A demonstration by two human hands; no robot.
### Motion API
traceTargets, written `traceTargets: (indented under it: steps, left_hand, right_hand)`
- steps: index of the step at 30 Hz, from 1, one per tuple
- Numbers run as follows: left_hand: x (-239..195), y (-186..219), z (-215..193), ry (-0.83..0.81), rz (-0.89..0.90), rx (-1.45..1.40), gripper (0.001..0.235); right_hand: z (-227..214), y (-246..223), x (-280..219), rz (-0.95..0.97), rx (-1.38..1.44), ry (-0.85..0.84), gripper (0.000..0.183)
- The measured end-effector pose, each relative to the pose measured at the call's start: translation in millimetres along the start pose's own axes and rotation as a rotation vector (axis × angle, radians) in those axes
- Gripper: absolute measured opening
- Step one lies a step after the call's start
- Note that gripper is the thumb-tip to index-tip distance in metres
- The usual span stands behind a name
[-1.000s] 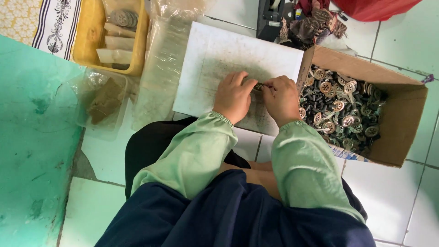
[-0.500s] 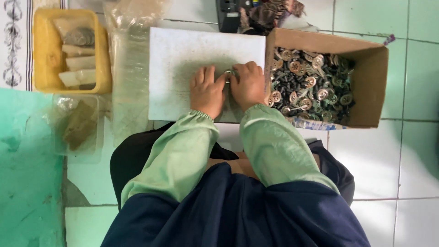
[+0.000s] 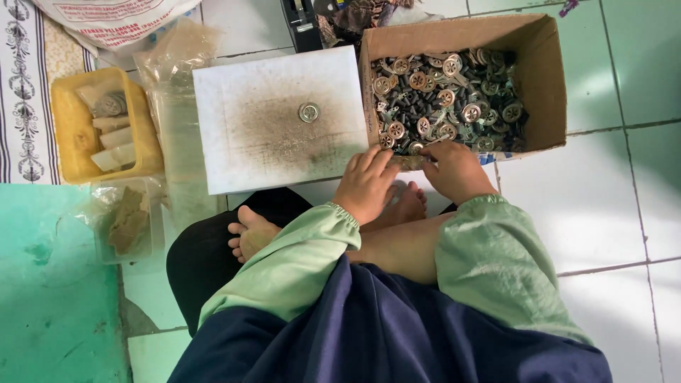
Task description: The person sits on the floor and sorts metal buttons from a cardboard box onto a white board. They then place the sorted buttons into a small plastic bag, seal it, and set it aside before continuing to sort more buttons.
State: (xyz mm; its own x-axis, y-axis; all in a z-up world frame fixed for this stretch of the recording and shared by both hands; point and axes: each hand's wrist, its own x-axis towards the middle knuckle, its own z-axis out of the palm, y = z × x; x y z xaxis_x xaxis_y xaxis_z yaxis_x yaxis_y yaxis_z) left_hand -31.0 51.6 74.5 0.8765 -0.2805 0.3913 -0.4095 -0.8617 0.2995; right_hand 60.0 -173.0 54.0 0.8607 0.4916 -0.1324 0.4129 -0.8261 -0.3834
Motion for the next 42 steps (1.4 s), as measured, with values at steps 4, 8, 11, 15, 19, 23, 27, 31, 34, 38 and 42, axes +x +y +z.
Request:
traceTargets:
  steps: [4,8,11,15,19,23,27,31,34,38,42]
  left_hand:
    - [-11.0,5.3,9.4,-0.033,0.065,-0.017,0.022]
    - [-7.6,-10.4,-5.8,0.007,-0.015,0.006,0.034]
    - [-6.9,-74.4,-0.7,0.041,-0.195,0.138,0.031]
    - [-14.6,-134.6,2.7,-0.003,-0.561,0.268,0.039]
    - [-4.0,-144.4,6.9,-0.035,-0.771,0.256,0.051]
    - [8.3,-135.6,-0.3,-0.063,-0.839,0.181,0.036]
    - [8.2,-131.7,-14.3,-0.036,-0.78,0.127,0.037]
    - [15.6,-117.3,-34.8,-0.117,-0.647,0.051,0.015]
    - [16.8,-111.4,-33.6,-0.072,-0.532,-0.031,0.017]
    - [17.6,-112.9,-22.8,0.124,-0.341,-0.153,0.021]
    - [31.7,-100.1,-26.5,0.162,-0.332,-0.282,0.027]
  right_hand:
    - [9.2,1.9,11.0,0.045,-0.019,-0.083,0.031]
    - [18.1,-7.1,31.6,0.028,-0.048,-0.1,0.031]
    - [20.5,-14.2,33.3,0.008,-0.062,-0.09,0.033]
    - [26.2,-12.0,33.2,-0.038,-0.074,-0.048,0.031]
    - [32.8,-18.7,42.6,-0.098,-0.095,0.052,0.03]
    - [44.5,-30.7,51.7,-0.264,-0.066,0.315,0.023]
    - [21.1,-86.7,59.4,-0.316,0.135,0.4,0.022]
    - [23.0,-116.6,75.0,-0.367,0.225,0.45,0.033]
    - [23.9,-128.1,90.0,-0.396,0.226,0.369,0.043]
    - [31.9,-137.8,96.2,-0.363,0.406,0.369,0.037]
    - [21.3,-110.2,103.3,-0.31,0.594,0.381,0.03]
